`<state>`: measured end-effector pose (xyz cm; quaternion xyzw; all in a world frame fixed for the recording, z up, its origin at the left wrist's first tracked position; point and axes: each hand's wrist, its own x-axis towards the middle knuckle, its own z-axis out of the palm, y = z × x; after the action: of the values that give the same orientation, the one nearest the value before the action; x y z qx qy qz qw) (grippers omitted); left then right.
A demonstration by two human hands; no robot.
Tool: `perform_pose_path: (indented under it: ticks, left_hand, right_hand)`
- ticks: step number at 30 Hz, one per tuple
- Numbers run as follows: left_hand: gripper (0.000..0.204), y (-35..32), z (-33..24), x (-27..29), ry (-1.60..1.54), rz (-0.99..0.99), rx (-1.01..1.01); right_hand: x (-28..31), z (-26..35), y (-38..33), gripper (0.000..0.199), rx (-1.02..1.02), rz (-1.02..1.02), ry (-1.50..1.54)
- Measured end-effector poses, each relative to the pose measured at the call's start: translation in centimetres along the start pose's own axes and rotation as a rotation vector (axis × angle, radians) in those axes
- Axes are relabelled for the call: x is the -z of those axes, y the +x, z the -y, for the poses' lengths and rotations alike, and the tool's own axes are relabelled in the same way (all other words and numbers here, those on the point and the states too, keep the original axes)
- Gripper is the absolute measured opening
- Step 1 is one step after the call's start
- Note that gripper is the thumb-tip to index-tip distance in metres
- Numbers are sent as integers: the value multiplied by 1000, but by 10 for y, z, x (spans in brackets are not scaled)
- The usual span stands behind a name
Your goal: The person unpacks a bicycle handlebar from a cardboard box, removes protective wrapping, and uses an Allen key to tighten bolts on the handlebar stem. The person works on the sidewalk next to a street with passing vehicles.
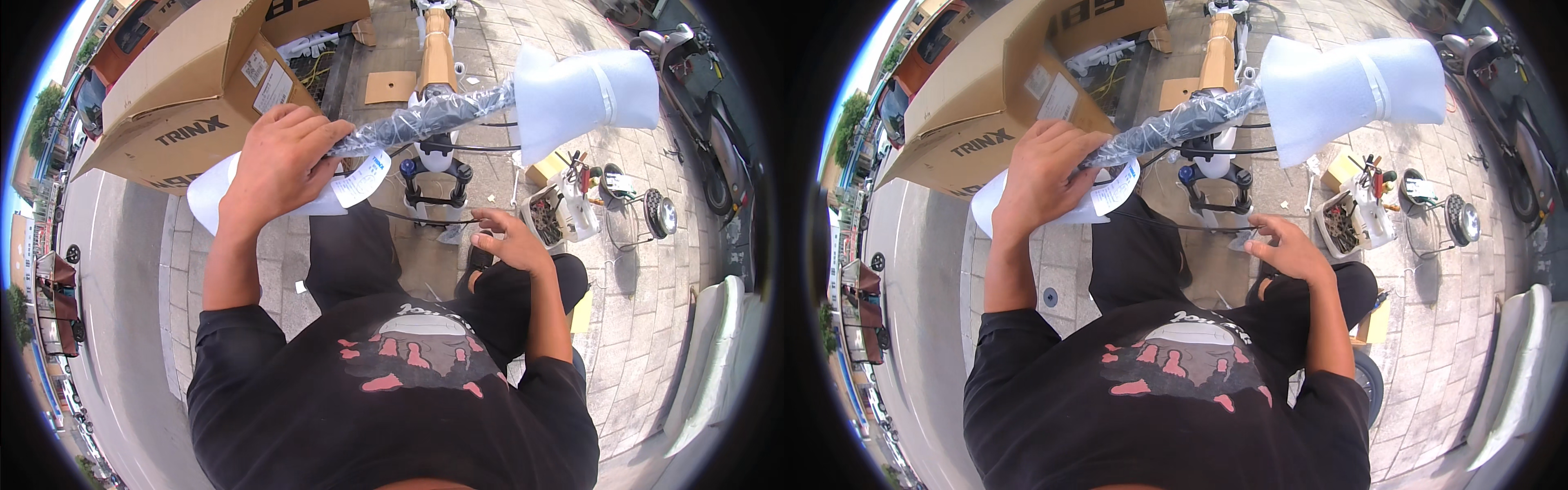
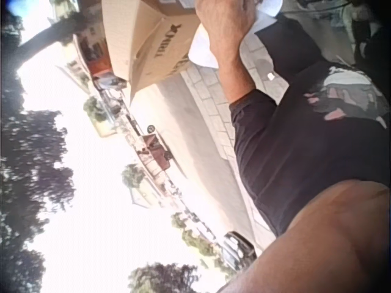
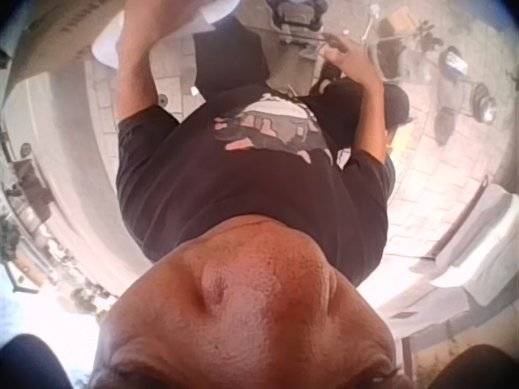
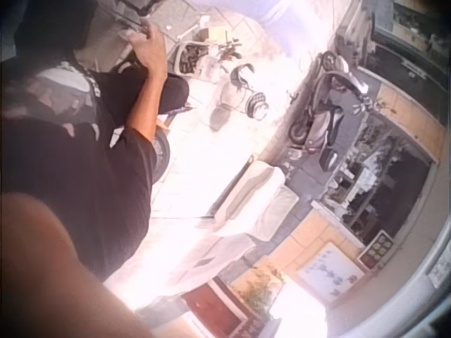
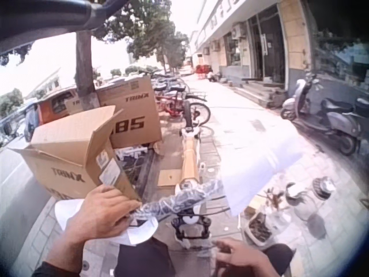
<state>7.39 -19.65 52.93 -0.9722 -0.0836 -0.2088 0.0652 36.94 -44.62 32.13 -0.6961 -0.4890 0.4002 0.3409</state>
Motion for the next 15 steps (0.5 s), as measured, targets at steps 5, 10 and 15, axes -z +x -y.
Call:
perform_pose_path:
  ticks: [5, 10, 15]
  left_hand:
    - [36, -7, -3, -3, -22, -31, 42]
    - [41, -10, 3, -11, -75, -77, 18]
    - [41, -6, 15, -15, -86, -133, -53]
  right_hand:
    - [18, 45, 13, 68, 153, -84, 531]
    - [22, 85, 31, 89, 452, -134, 899]
    - [42, 117, 64, 74, 625, 14, 1288]
